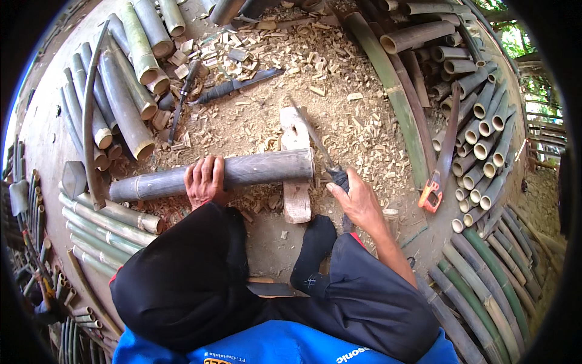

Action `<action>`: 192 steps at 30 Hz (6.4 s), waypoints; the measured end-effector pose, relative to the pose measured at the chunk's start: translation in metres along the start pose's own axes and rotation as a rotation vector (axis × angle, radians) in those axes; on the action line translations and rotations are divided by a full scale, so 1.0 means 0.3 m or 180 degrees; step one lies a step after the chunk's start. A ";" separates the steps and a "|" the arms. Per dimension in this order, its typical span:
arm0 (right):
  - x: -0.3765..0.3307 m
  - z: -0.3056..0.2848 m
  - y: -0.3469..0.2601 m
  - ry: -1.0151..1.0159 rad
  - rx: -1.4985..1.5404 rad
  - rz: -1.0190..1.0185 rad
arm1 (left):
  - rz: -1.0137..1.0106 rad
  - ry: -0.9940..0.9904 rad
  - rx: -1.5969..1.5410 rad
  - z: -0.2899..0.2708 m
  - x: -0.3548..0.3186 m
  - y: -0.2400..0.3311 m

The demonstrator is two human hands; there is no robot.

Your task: The person processes bamboo by picking up poles, measuring them against each other, and using a saw and a knife to cut and carve a hole into a pole.

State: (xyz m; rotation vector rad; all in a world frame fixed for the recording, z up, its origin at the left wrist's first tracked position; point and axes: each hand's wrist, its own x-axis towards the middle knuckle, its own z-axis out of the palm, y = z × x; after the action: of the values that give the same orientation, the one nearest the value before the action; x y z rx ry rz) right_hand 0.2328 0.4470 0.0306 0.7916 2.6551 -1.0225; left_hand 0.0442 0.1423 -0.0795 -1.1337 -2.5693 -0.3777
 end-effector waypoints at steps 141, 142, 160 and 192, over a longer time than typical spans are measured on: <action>-0.189 0.238 -0.031 0.0979 -0.0737 0.0127 | -0.0350 -0.2107 -0.0994 -0.169 0.231 0.065; -0.181 0.179 -0.032 0.0439 -0.0403 0.0588 | -0.0325 -0.2007 -0.0970 -0.168 0.219 0.058; -0.131 0.119 0.196 0.1797 -0.0567 0.0780 | -0.0361 -0.2245 -0.1014 -0.159 0.224 0.118; -0.119 0.022 0.200 0.1150 -0.0959 -0.0158 | -0.0370 -0.1877 -0.0917 -0.140 0.180 0.124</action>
State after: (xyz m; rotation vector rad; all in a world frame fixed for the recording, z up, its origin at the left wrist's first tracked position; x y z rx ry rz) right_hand 0.2951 0.4650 0.0044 0.9175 3.0418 -0.5022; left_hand 0.0446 0.1876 -0.0163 -1.3594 -3.1825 -0.5174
